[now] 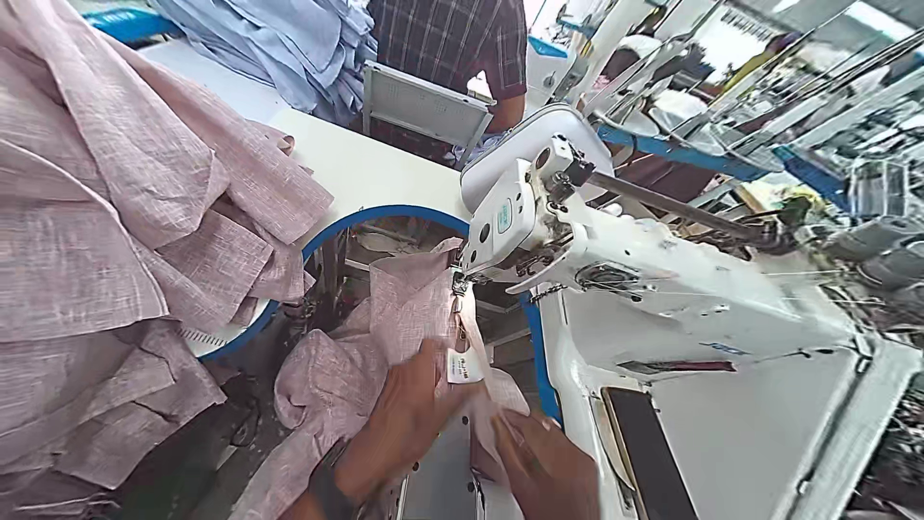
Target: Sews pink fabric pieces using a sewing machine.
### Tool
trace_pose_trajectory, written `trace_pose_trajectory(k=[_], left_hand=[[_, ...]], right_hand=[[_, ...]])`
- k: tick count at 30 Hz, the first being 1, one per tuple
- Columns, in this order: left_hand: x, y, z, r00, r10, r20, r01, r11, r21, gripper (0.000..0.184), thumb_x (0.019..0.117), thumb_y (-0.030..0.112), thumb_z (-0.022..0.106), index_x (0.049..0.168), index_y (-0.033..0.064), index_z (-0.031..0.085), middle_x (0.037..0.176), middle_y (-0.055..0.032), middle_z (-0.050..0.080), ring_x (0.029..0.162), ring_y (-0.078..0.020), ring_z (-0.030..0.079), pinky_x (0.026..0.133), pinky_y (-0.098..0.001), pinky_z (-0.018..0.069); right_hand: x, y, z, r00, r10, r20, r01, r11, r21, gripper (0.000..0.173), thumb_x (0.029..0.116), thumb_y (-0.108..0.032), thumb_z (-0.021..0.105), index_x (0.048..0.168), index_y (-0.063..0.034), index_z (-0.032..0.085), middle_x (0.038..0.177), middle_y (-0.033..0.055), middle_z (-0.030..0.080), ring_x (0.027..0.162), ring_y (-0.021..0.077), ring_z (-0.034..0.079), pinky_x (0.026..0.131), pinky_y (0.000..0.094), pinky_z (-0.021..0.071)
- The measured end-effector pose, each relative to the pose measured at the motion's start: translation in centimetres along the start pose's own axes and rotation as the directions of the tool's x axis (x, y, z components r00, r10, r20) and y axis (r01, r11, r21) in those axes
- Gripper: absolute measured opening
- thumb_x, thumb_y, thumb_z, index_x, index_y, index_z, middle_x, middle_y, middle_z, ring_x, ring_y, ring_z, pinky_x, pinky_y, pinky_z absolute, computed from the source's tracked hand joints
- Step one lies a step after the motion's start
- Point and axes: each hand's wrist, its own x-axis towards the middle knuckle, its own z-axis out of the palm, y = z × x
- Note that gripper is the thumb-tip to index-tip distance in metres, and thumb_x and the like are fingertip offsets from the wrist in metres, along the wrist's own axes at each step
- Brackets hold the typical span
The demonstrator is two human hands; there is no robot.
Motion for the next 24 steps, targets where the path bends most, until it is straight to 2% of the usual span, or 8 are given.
trace_pose_trajectory(k=[2, 6, 9, 12, 15, 19, 22, 24], left_hand=[[-3.4, 0.1, 0.4, 1.000, -0.019, 0.009, 0.018, 0.999, 0.044, 0.046, 0.0921, 0.024, 0.073, 0.126, -0.0054, 0.063, 0.094, -0.0204, 0.072, 0.081, -0.0357, 0.072, 0.075, -0.0525, 0.0571], [-4.3, -1.4, 2.5, 0.943, 0.202, -0.263, -0.196, 0.979, 0.052, 0.022, 0.0977, 0.013, 0.056, 0.089, 0.0031, 0.073, 0.072, -0.0071, 0.068, 0.063, -0.0173, 0.067, 0.060, -0.0330, 0.0549], [-4.6, -2.4, 2.8, 0.904, 0.362, -0.227, -0.357, 0.932, 0.064, 0.022, 0.0923, 0.010, 0.059, 0.083, 0.0016, 0.076, 0.064, -0.0096, 0.068, 0.057, -0.0209, 0.069, 0.055, -0.0370, 0.0551], [-4.3, -4.4, 3.0, 0.921, 0.344, -0.180, -0.374, 0.912, -0.168, 0.023, 0.0798, 0.008, 0.062, 0.058, 0.0047, 0.056, 0.049, -0.0051, 0.051, 0.044, -0.0141, 0.052, 0.045, -0.0328, 0.0391], [-2.7, -5.9, 3.4, 0.959, 0.223, -0.174, -0.280, 0.826, -0.490, 0.029, 0.0905, 0.010, 0.058, 0.062, 0.0066, 0.062, 0.053, 0.0051, 0.053, 0.049, 0.0022, 0.048, 0.049, -0.0192, 0.0381], [-0.1, -5.7, 4.1, 0.958, 0.197, -0.209, -0.279, 0.810, -0.515, 0.029, 0.0908, 0.010, 0.056, 0.063, 0.0083, 0.064, 0.055, 0.0062, 0.054, 0.051, 0.0005, 0.049, 0.051, -0.0224, 0.0397], [1.5, -5.2, 4.3, 0.950, 0.202, -0.238, -0.295, 0.831, -0.472, 0.029, 0.0938, 0.013, 0.054, 0.067, 0.0074, 0.065, 0.055, 0.0047, 0.054, 0.051, -0.0020, 0.050, 0.051, -0.0249, 0.0406], [1.8, -4.7, 3.8, 0.954, 0.196, -0.226, -0.274, 0.877, -0.394, 0.032, 0.1019, 0.020, 0.053, 0.079, 0.0053, 0.070, 0.059, 0.0017, 0.056, 0.053, -0.0047, 0.052, 0.053, -0.0255, 0.0423]], right_hand=[[-1.8, 2.9, -2.6, 0.992, -0.125, 0.017, 0.126, 0.980, -0.155, 0.017, 0.0907, -0.011, 0.065, 0.088, 0.0011, 0.077, 0.071, 0.0173, 0.069, 0.055, 0.0297, 0.068, 0.046, 0.0420, 0.0529], [-0.1, 4.5, -3.6, 0.913, -0.406, 0.028, 0.383, 0.833, -0.398, 0.020, 0.0901, -0.006, 0.055, 0.075, -0.0025, 0.068, 0.063, 0.0116, 0.061, 0.046, 0.0244, 0.059, 0.036, 0.0347, 0.0411], [-1.3, -2.1, -1.7, 0.955, -0.269, 0.126, 0.289, 0.939, -0.185, 0.020, 0.0902, -0.011, 0.057, 0.078, -0.0020, 0.070, 0.063, 0.0100, 0.064, 0.050, 0.0246, 0.064, 0.040, 0.0385, 0.0486], [-1.7, -6.3, 1.4, 0.968, -0.114, 0.226, 0.118, 0.993, -0.004, 0.020, 0.0909, -0.016, 0.056, 0.080, -0.0027, 0.067, 0.057, 0.0062, 0.058, 0.046, 0.0213, 0.061, 0.040, 0.0357, 0.0464], [0.0, -6.4, 2.2, 0.948, -0.107, 0.301, 0.133, 0.989, -0.065, 0.017, 0.0883, -0.014, 0.059, 0.078, -0.0019, 0.066, 0.055, 0.0077, 0.057, 0.047, 0.0241, 0.063, 0.040, 0.0373, 0.0471], [2.3, -5.9, 2.5, 0.938, -0.049, 0.343, 0.081, 0.994, -0.080, 0.016, 0.0895, -0.013, 0.059, 0.078, -0.0029, 0.064, 0.055, 0.0082, 0.056, 0.050, 0.0258, 0.064, 0.043, 0.0403, 0.0482], [3.8, -3.5, 1.5, 0.906, 0.060, 0.419, -0.154, 0.969, 0.195, 0.020, 0.0970, -0.012, 0.056, 0.087, 0.0020, 0.067, 0.063, 0.0088, 0.059, 0.059, 0.0224, 0.062, 0.057, 0.0407, 0.0492], [4.8, 0.4, -1.2, 0.928, 0.061, 0.367, -0.217, 0.890, 0.402, 0.020, 0.0969, -0.011, 0.058, 0.088, 0.0023, 0.070, 0.069, 0.0012, 0.063, 0.062, 0.0058, 0.059, 0.061, 0.0262, 0.0504]])
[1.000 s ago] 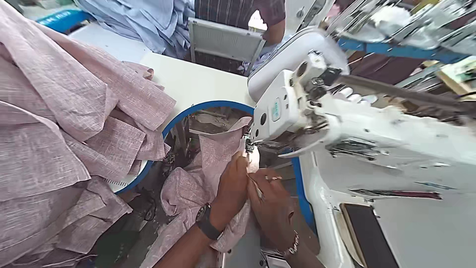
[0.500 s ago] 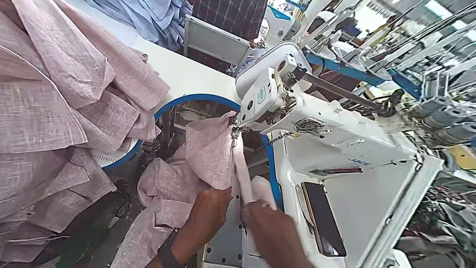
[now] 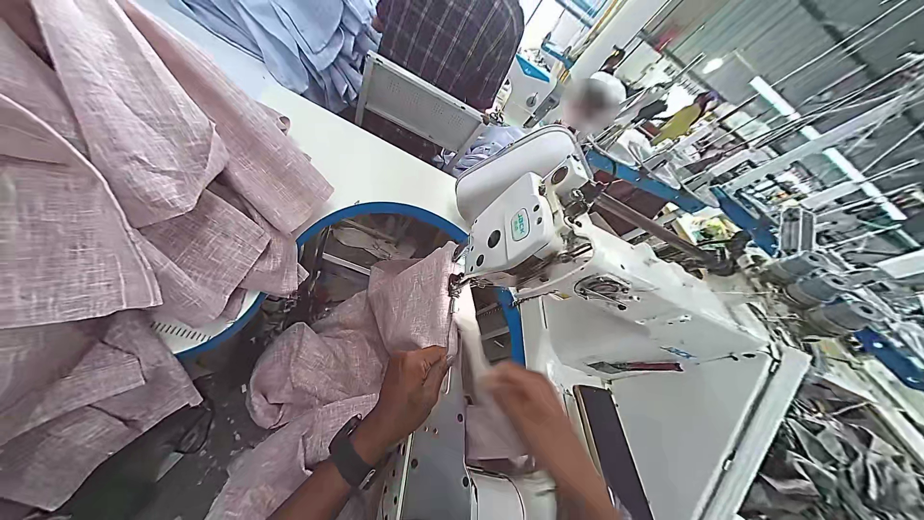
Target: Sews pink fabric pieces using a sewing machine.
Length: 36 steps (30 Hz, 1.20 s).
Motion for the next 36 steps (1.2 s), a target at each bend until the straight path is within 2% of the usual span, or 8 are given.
trace_pose_trajectory(k=[3, 6, 10, 18, 23, 28, 31, 36], left_hand=[[-0.3, 0.9, -0.2, 0.998, -0.050, 0.030, 0.045, 0.991, 0.127, 0.033, 0.1041, 0.023, 0.051, 0.088, 0.0040, 0.073, 0.063, -0.0032, 0.061, 0.056, -0.0110, 0.057, 0.057, -0.0317, 0.0451], [-0.7, 1.6, -0.5, 0.997, -0.024, 0.078, 0.006, 0.977, 0.215, 0.033, 0.1028, 0.019, 0.051, 0.088, 0.0018, 0.075, 0.065, -0.0082, 0.065, 0.059, -0.0193, 0.063, 0.059, -0.0398, 0.0485], [-4.2, 2.2, -1.2, 0.995, -0.010, 0.103, -0.010, 0.981, 0.195, 0.024, 0.0887, 0.010, 0.053, 0.074, 0.0027, 0.070, 0.057, -0.0069, 0.061, 0.051, -0.0192, 0.061, 0.051, -0.0407, 0.0468], [0.2, -1.1, -1.3, 0.983, -0.083, 0.165, 0.117, 0.971, -0.208, 0.028, 0.0988, 0.010, 0.051, 0.079, 0.0063, 0.069, 0.067, 0.0058, 0.061, 0.060, -0.0006, 0.056, 0.060, -0.0231, 0.0481], [-5.5, 1.0, -5.2, 0.998, 0.004, 0.069, -0.024, 0.956, 0.293, 0.028, 0.0994, 0.017, 0.056, 0.088, 0.0025, 0.076, 0.070, -0.0091, 0.071, 0.061, -0.0216, 0.069, 0.059, -0.0453, 0.0559], [-6.3, 3.1, -7.0, 0.989, 0.044, 0.139, -0.085, 0.949, 0.303, 0.027, 0.0996, 0.018, 0.056, 0.086, 0.0022, 0.074, 0.068, -0.0071, 0.067, 0.059, -0.0164, 0.064, 0.058, -0.0382, 0.0528], [-7.3, 4.2, -2.2, 0.978, 0.176, 0.115, -0.207, 0.907, 0.367, 0.028, 0.0970, 0.019, 0.054, 0.080, 0.0066, 0.073, 0.055, -0.0052, 0.060, 0.046, -0.0176, 0.058, 0.044, -0.0367, 0.0444], [-6.0, 1.3, -0.2, 0.987, 0.155, -0.037, -0.135, 0.936, 0.325, 0.028, 0.0941, 0.017, 0.050, 0.074, 0.0082, 0.068, 0.052, -0.0024, 0.055, 0.044, -0.0132, 0.054, 0.042, -0.0325, 0.0408]], right_hand=[[-1.2, 2.4, -5.2, 1.000, -0.027, -0.012, 0.025, 0.987, -0.157, 0.023, 0.0927, -0.029, 0.061, 0.077, -0.0145, 0.069, 0.057, -0.0127, 0.054, 0.050, -0.0044, 0.048, 0.047, 0.0185, 0.0395], [-2.7, -0.9, -1.4, 0.982, -0.134, 0.134, 0.180, 0.876, -0.446, 0.017, 0.0893, -0.015, 0.069, 0.081, -0.0004, 0.073, 0.066, 0.0124, 0.067, 0.060, 0.0291, 0.069, 0.055, 0.0504, 0.0553], [-3.3, -4.5, 5.6, 0.985, -0.120, 0.121, 0.170, 0.737, -0.654, 0.005, 0.0817, -0.007, 0.069, 0.081, -0.0018, 0.070, 0.062, 0.0122, 0.063, 0.053, 0.0308, 0.067, 0.045, 0.0444, 0.0509], [2.7, -6.2, 4.4, 0.827, 0.413, 0.382, -0.108, 0.783, -0.613, 0.028, 0.1073, -0.016, 0.043, 0.118, 0.0026, 0.062, 0.101, 0.0232, 0.070, 0.105, 0.0399, 0.069, 0.088, 0.0528, 0.0524], [-2.4, -0.6, 2.4, 0.906, 0.316, 0.282, -0.110, 0.818, -0.564, 0.026, 0.0985, -0.014, 0.058, 0.109, 0.0063, 0.071, 0.094, 0.0282, 0.072, 0.094, 0.0485, 0.071, 0.081, 0.0650, 0.0523], [-0.2, 8.9, -0.6, 0.621, 0.105, 0.777, 0.009, 0.990, -0.142, 0.029, 0.1001, -0.016, 0.063, 0.086, 0.0089, 0.064, 0.078, 0.0162, 0.064, 0.075, 0.0248, 0.062, 0.076, 0.0449, 0.0501], [-3.0, -1.7, -2.2, 0.759, -0.157, 0.632, 0.447, 0.831, -0.330, 0.012, 0.0892, -0.002, 0.068, 0.082, 0.0072, 0.068, 0.071, 0.0213, 0.066, 0.069, 0.0393, 0.070, 0.064, 0.0559, 0.0550], [-6.3, -6.1, 5.5, 0.981, -0.029, 0.194, 0.165, 0.663, -0.731, 0.011, 0.0817, -0.003, 0.068, 0.091, 0.0010, 0.073, 0.068, 0.0147, 0.067, 0.055, 0.0304, 0.068, 0.045, 0.0419, 0.0532]])
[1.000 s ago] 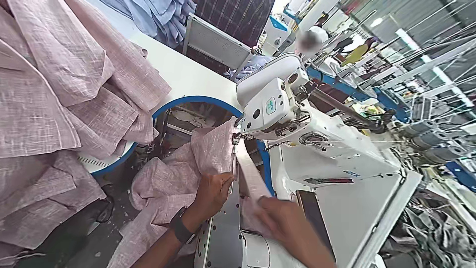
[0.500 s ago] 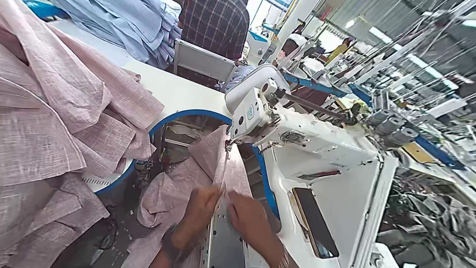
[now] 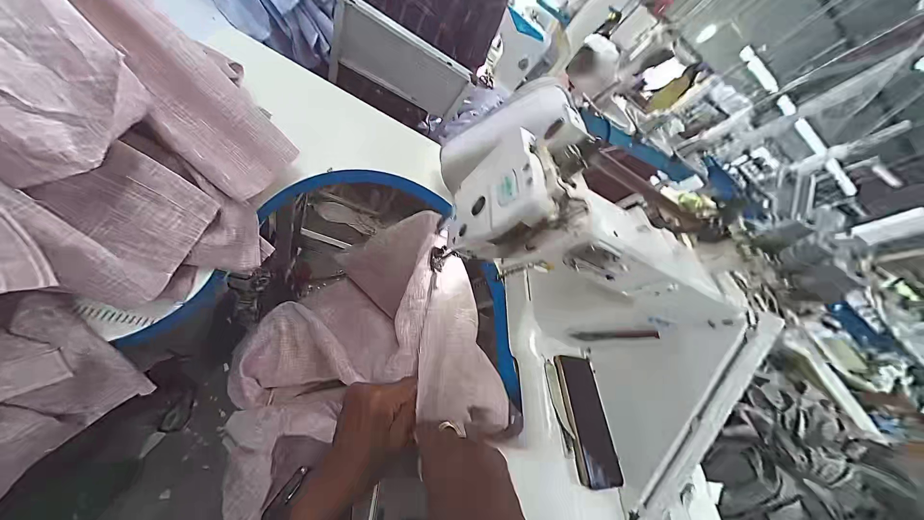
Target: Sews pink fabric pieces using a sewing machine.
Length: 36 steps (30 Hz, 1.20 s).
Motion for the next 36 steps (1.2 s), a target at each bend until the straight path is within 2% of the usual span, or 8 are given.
trace_pose_trajectory(k=[2, 10, 13, 20, 24, 30, 34, 36], left_hand=[[0.7, -0.6, 0.2, 0.997, -0.081, 0.021, 0.083, 0.989, -0.126, 0.033, 0.1007, 0.021, 0.049, 0.095, 0.0071, 0.079, 0.060, -0.0015, 0.065, 0.049, -0.0094, 0.058, 0.048, -0.0294, 0.0474], [1.2, 0.1, -2.5, 0.985, -0.063, 0.163, 0.084, 0.989, -0.126, 0.026, 0.0938, 0.012, 0.055, 0.096, 0.0051, 0.080, 0.062, -0.0065, 0.068, 0.049, -0.0189, 0.064, 0.047, -0.0383, 0.0493], [1.9, -1.3, -0.2, 0.984, -0.138, 0.112, 0.168, 0.924, -0.344, 0.025, 0.0949, 0.012, 0.052, 0.078, 0.0041, 0.069, 0.057, -0.0024, 0.058, 0.048, -0.0070, 0.051, 0.047, -0.0245, 0.0408], [4.0, -0.9, 0.1, 0.988, -0.113, 0.102, 0.136, 0.957, -0.258, 0.029, 0.1012, 0.017, 0.050, 0.098, 0.0036, 0.076, 0.057, -0.0006, 0.055, 0.046, -0.0085, 0.049, 0.045, -0.0243, 0.0403], [2.7, -0.3, 0.2, 0.996, -0.003, 0.087, 0.010, 0.996, -0.088, 0.029, 0.0961, 0.018, 0.049, 0.076, 0.0094, 0.068, 0.049, -0.0006, 0.049, 0.041, -0.0149, 0.051, 0.039, -0.0328, 0.0394], [5.0, -2.9, 0.7, 0.967, -0.131, 0.217, 0.221, 0.855, -0.470, 0.029, 0.0952, 0.009, 0.051, 0.068, 0.0046, 0.061, 0.054, 0.0027, 0.048, 0.047, -0.0034, 0.043, 0.048, -0.0232, 0.0368], [4.2, -1.5, 0.5, 0.986, -0.128, 0.104, 0.156, 0.928, -0.339, 0.028, 0.1000, 0.014, 0.053, 0.094, 0.0002, 0.077, 0.067, -0.0055, 0.068, 0.059, -0.0109, 0.063, 0.058, -0.0302, 0.0520], [2.6, -1.1, 0.5, 0.997, -0.079, 0.012, 0.080, 0.974, -0.213, 0.031, 0.0973, 0.014, 0.053, 0.107, -0.0002, 0.079, 0.070, -0.0083, 0.073, 0.058, -0.0139, 0.068, 0.056, -0.0318, 0.0550]], right_hand=[[0.6, 0.2, -0.9, 0.997, 0.050, 0.062, -0.047, 0.998, -0.052, 0.011, 0.0835, -0.002, 0.067, 0.092, 0.0025, 0.072, 0.069, 0.0160, 0.067, 0.055, 0.0312, 0.068, 0.045, 0.0414, 0.0524], [4.0, -0.1, -0.9, 0.998, 0.021, 0.067, -0.007, 0.980, -0.196, 0.010, 0.0857, -0.006, 0.065, 0.086, 0.0013, 0.072, 0.064, 0.0130, 0.064, 0.051, 0.0263, 0.066, 0.042, 0.0352, 0.0489], [5.7, 0.9, -0.1, 0.997, 0.001, -0.079, -0.014, 0.987, -0.159, 0.006, 0.0806, -0.006, 0.070, 0.079, -0.0019, 0.072, 0.067, 0.0125, 0.065, 0.053, 0.0260, 0.066, 0.041, 0.0352, 0.0490], [1.2, 4.7, 5.6, 0.875, 0.078, -0.478, -0.071, 0.997, 0.033, 0.019, 0.0831, -0.004, 0.057, 0.074, -0.0066, 0.073, 0.091, 0.0113, 0.078, 0.079, 0.0232, 0.073, 0.068, 0.0298, 0.0560], [3.9, 4.1, 4.2, 0.841, -0.127, -0.526, 0.090, 0.991, -0.095, 0.023, 0.0874, -0.007, 0.054, 0.071, -0.0111, 0.070, 0.084, 0.0051, 0.075, 0.075, 0.0186, 0.069, 0.066, 0.0268, 0.0535], [7.7, 4.4, 4.8, 0.837, -0.224, -0.499, 0.129, 0.967, -0.218, 0.017, 0.0799, -0.004, 0.058, 0.068, -0.0076, 0.070, 0.077, 0.0070, 0.071, 0.063, 0.0220, 0.066, 0.050, 0.0313, 0.0494], [5.6, 5.5, 7.4, 0.763, -0.044, -0.645, 0.015, 0.999, -0.049, 0.022, 0.0873, -0.008, 0.057, 0.084, -0.0060, 0.079, 0.095, 0.0114, 0.077, 0.090, 0.0284, 0.073, 0.078, 0.0348, 0.0577], [3.1, 6.0, 8.6, 0.836, 0.107, -0.538, -0.135, 0.991, -0.013, 0.019, 0.0843, -0.008, 0.062, 0.086, -0.0082, 0.081, 0.094, 0.0124, 0.077, 0.089, 0.0326, 0.073, 0.072, 0.0405, 0.0580]])
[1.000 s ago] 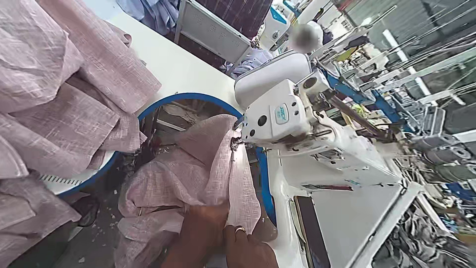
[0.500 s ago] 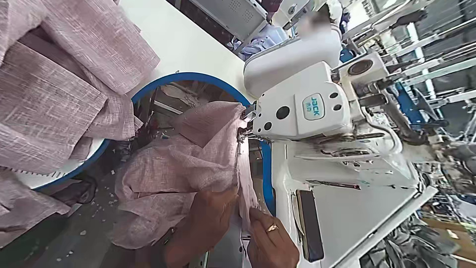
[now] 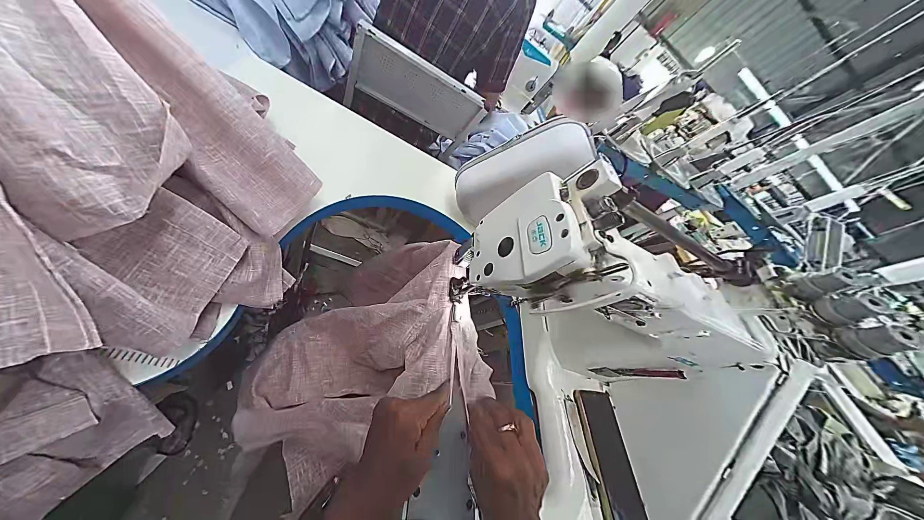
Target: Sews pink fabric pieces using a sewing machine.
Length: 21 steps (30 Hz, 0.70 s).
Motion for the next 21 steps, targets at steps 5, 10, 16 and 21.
trace_pose_trajectory(k=[5, 10, 16, 21], left_hand=[[-1.0, 1.4, -1.5, 0.987, -0.109, 0.117, 0.101, 0.993, 0.066, 0.030, 0.1004, 0.011, 0.051, 0.114, -0.0035, 0.075, 0.078, -0.0129, 0.075, 0.064, -0.0191, 0.070, 0.063, -0.0391, 0.0579], [-1.4, 2.9, -2.0, 0.968, -0.114, 0.222, 0.078, 0.983, 0.163, 0.029, 0.1012, 0.007, 0.052, 0.110, -0.0097, 0.074, 0.088, -0.0222, 0.076, 0.077, -0.0344, 0.076, 0.073, -0.0541, 0.0594], [1.0, 0.2, 0.4, 1.000, -0.026, 0.004, 0.025, 0.992, 0.122, 0.032, 0.1021, 0.020, 0.049, 0.098, 0.0044, 0.076, 0.065, -0.0032, 0.068, 0.055, -0.0100, 0.064, 0.052, -0.0298, 0.0504], [0.9, 1.1, 0.1, 1.000, -0.016, 0.022, 0.011, 0.981, 0.195, 0.032, 0.0992, 0.019, 0.049, 0.091, 0.0053, 0.076, 0.052, -0.0042, 0.057, 0.044, -0.0173, 0.058, 0.042, -0.0359, 0.0448]], right_hand=[[1.0, 6.6, -0.8, 0.403, 0.206, 0.892, -0.486, 0.874, 0.018, 0.027, 0.0995, -0.019, 0.061, 0.100, 0.0050, 0.073, 0.103, 0.0272, 0.071, 0.105, 0.0444, 0.067, 0.091, 0.0621, 0.0497], [-1.0, 1.9, -7.6, 0.902, -0.175, 0.396, -0.122, 0.776, 0.619, 0.014, 0.0949, -0.004, 0.063, 0.090, 0.0015, 0.075, 0.080, 0.0160, 0.072, 0.075, 0.0302, 0.073, 0.069, 0.0463, 0.0592], [1.3, -2.4, -8.5, 0.905, -0.139, 0.403, 0.016, 0.956, 0.294, 0.010, 0.0828, -0.007, 0.063, 0.082, -0.0021, 0.071, 0.064, 0.0122, 0.064, 0.049, 0.0250, 0.065, 0.041, 0.0381, 0.0487], [2.7, -2.5, -6.5, 0.926, -0.109, 0.363, 0.008, 0.963, 0.269, 0.013, 0.0804, -0.004, 0.061, 0.071, -0.0013, 0.069, 0.071, 0.0145, 0.064, 0.054, 0.0260, 0.065, 0.042, 0.0391, 0.0491]])
